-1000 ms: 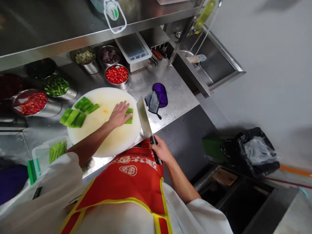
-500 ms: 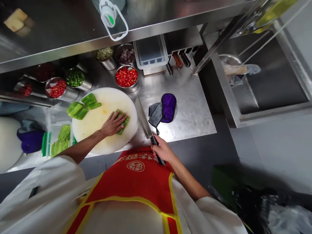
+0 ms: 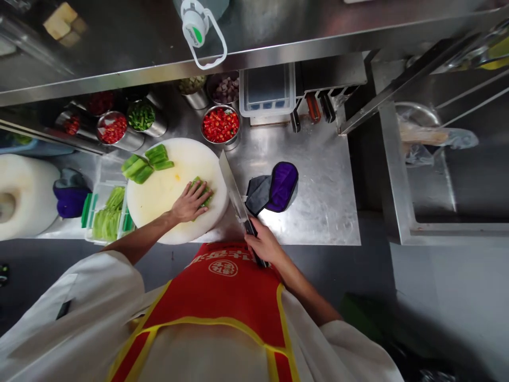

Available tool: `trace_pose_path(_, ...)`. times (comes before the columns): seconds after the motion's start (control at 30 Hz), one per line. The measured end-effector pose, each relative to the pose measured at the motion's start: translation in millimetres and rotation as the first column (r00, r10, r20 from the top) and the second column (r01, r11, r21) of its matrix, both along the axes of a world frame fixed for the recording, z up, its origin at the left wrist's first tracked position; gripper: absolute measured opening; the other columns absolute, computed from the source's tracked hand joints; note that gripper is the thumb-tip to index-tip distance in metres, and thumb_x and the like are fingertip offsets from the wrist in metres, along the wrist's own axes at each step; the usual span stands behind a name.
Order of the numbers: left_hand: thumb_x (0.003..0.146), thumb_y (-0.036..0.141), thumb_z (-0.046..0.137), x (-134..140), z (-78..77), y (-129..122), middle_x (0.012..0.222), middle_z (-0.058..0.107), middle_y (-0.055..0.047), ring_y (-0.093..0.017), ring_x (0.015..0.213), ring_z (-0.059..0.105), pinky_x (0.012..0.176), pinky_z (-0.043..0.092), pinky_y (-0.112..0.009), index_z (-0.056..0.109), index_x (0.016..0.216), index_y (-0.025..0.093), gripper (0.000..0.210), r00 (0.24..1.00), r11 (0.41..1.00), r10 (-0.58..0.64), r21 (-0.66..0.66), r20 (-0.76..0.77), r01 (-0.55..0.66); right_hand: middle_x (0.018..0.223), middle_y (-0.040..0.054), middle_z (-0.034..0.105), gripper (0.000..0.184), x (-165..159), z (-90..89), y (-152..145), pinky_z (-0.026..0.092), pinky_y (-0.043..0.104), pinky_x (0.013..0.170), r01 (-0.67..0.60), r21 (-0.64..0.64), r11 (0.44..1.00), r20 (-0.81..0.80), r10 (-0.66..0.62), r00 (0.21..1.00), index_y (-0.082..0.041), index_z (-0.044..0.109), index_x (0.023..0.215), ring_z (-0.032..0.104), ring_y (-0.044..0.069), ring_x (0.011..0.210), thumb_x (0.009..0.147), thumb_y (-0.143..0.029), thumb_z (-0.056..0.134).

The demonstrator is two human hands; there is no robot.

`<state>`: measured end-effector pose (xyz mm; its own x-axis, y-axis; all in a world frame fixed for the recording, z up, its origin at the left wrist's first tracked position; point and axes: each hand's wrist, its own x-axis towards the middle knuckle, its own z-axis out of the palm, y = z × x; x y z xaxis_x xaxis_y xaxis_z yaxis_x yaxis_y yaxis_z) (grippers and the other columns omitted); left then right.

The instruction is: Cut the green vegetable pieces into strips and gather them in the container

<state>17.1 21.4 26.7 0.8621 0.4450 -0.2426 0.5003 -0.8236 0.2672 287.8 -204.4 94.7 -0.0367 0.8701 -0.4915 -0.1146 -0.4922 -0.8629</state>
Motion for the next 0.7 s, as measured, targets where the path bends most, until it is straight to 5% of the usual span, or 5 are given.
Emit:
trace_pose_path(0.07, 0.101, 0.058, 0.041, -11.9, 3.6, 3.7, 0.171, 0.026, -0.012, -0.036, 0.160, 0.016, 0.131, 0.009, -0.061, 0.042, 0.158, 0.024, 0.067, 0.996, 0.997, 0.070, -0.028, 0.049, -0.069, 0.064, -0.0068, 0.056, 0.013, 4.2, 2.5, 5.2, 0.044, 0.028, 0.049, -0.030, 0.008, 1.000, 0.001, 0.030, 1.000, -0.026, 0.051, 0.092, 0.054, 0.014, 0.047, 0.079, -0.028, 0.054)
trace_pose_path(0.13, 0.104, 0.057, 0.029, -25.0, 6.6, 5.2, 0.172, 0.021, -0.013, -0.033, 0.161, 0.015, 0.131, 0.012, -0.058, 0.035, 0.161, 0.021, 0.067, 0.944, 0.957, 0.289, -0.018, 0.160, -0.290, 0.064, -0.0074, 0.055, 0.014, 8.2, 2.5, 10.5, 0.044, 0.027, 0.048, -0.065, 0.014, 0.998, 0.004, 0.065, 0.998, -0.025, 0.050, 0.093, 0.054, 0.014, 0.047, 0.080, -0.028, 0.053)
trace_pose_path(0.27, 0.098, 0.070, 0.040, -35.9, 1.8, -10.7, 0.169, 0.023, -0.022, -0.036, 0.158, 0.024, 0.128, 0.026, -0.059, 0.019, 0.164, 0.013, 0.090, 0.693, 0.727, 0.662, -0.019, 0.286, -0.686, 0.064, -0.0081, 0.054, 0.011, 13.5, -2.6, 20.6, 0.045, 0.025, 0.048, -0.112, 0.013, 0.994, -0.003, 0.112, 0.994, -0.025, 0.048, 0.092, 0.055, 0.013, 0.048, 0.082, -0.028, 0.052)
trace_pose_path(0.4, 0.075, 0.080, 0.068, -22.7, -14.6, -41.7, 0.166, 0.028, -0.026, -0.045, 0.155, 0.027, 0.127, 0.026, -0.062, 0.026, 0.161, 0.010, 0.118, 0.782, 0.787, 0.603, 0.042, 0.159, -0.615, 0.061, -0.0088, 0.053, 0.008, 15.0, -6.1, 27.9, 0.046, 0.024, 0.049, -0.152, 0.015, 0.988, 0.001, 0.152, 0.988, -0.025, 0.048, 0.091, 0.054, 0.012, 0.048, 0.083, -0.026, 0.052)
trace_pose_path(0.7, 0.086, 0.072, 0.062, -23.6, -19.6, -45.4, 0.157, 0.043, -0.024, -0.041, 0.148, 0.039, 0.125, 0.032, -0.060, 0.032, 0.159, 0.012, 0.099, 0.826, 0.839, 0.527, 0.033, 0.200, -0.543, 0.067, -0.0078, 0.055, 0.014, 9.0, -6.8, 30.6, 0.047, 0.025, 0.048, -0.175, -0.018, 0.984, 0.001, 0.175, 0.985, -0.025, 0.049, 0.093, 0.055, 0.013, 0.050, 0.080, -0.027, 0.053)
